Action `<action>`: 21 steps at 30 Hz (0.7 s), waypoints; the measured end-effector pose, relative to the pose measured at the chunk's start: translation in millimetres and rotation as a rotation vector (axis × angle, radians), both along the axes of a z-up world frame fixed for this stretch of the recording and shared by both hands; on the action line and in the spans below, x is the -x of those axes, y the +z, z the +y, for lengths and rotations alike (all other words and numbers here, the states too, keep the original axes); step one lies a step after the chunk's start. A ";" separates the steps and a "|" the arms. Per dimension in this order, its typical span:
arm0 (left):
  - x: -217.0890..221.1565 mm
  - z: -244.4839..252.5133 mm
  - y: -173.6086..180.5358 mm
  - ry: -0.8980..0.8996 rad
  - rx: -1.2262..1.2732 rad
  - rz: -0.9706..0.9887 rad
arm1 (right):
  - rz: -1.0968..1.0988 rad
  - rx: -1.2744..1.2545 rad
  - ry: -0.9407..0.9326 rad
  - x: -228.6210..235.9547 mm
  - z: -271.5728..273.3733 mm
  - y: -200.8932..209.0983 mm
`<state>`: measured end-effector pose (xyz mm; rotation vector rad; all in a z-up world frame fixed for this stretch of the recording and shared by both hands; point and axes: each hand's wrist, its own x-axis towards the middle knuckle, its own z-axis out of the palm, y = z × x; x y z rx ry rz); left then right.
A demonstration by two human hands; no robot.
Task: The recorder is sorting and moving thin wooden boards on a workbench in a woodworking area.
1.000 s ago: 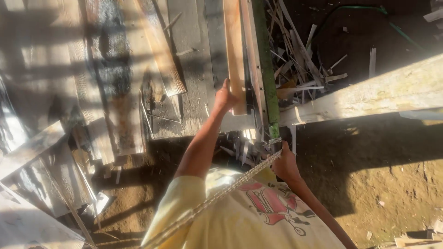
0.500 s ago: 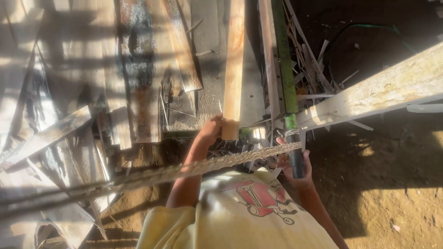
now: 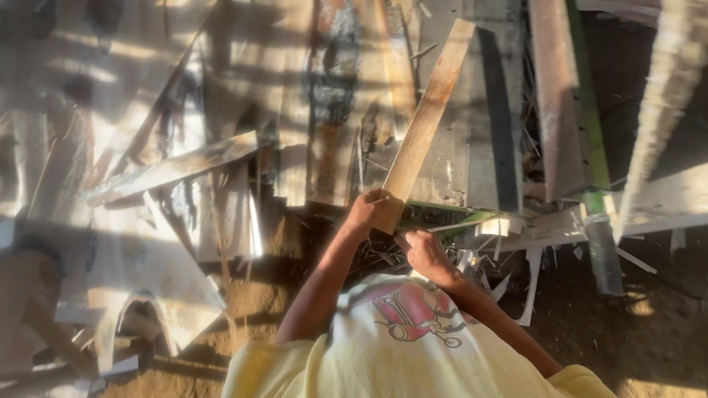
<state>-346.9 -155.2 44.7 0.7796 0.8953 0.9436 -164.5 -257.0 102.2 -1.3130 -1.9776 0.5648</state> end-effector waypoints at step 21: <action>242.3 -162.7 91.2 1.198 -0.162 0.155 | -0.500 0.634 0.717 116.4 29.8 -258.5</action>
